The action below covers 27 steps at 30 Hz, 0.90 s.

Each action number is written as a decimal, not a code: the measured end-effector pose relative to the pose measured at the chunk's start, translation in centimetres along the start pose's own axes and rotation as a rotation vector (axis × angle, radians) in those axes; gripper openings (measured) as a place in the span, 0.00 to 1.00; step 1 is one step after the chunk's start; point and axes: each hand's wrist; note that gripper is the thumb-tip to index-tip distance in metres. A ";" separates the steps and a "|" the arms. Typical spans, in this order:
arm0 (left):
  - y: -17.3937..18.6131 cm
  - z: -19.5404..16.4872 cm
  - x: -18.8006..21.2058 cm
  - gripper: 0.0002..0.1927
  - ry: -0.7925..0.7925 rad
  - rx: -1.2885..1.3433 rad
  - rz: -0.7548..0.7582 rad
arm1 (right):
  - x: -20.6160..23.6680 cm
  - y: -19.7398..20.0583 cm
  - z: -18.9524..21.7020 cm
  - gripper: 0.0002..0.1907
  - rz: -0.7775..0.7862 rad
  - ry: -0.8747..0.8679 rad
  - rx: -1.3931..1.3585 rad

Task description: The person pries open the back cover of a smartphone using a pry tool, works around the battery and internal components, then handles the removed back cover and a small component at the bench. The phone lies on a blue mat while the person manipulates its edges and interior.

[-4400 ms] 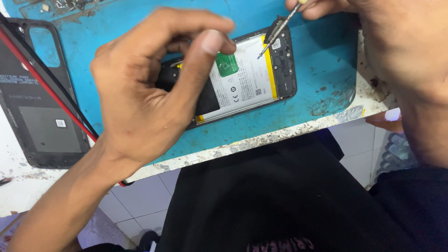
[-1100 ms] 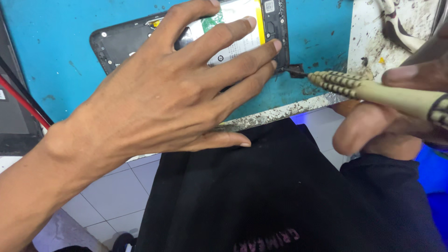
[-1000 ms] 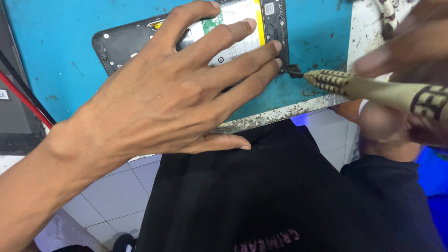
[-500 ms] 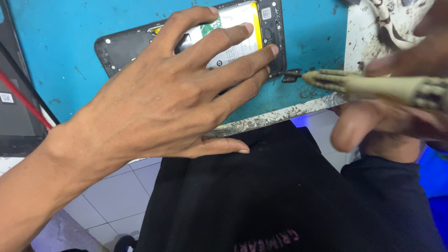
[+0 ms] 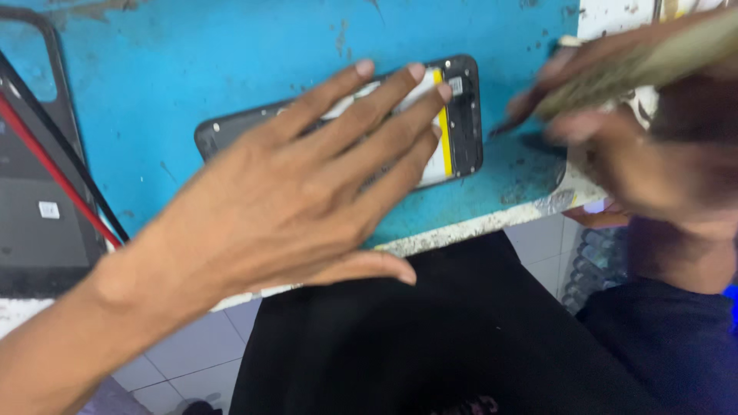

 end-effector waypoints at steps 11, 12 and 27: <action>-0.9 -0.5 0.3 0.51 0.054 0.088 0.092 | -0.9 0.0 0.4 0.16 -0.177 0.201 0.143; -0.9 -0.5 0.3 0.52 0.058 0.085 0.098 | -0.6 -0.3 1.1 0.16 -0.183 0.160 0.165; -1.3 -0.9 0.3 0.48 0.041 0.053 0.159 | 5.5 7.3 -2.0 0.23 -0.171 -1.177 -1.142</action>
Point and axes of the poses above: each hand's wrist, its own x-axis away from the middle knuckle, its own y-axis out of the back of the hand, z = x × y, and after that the axes turned 12 degrees about y, right-handed
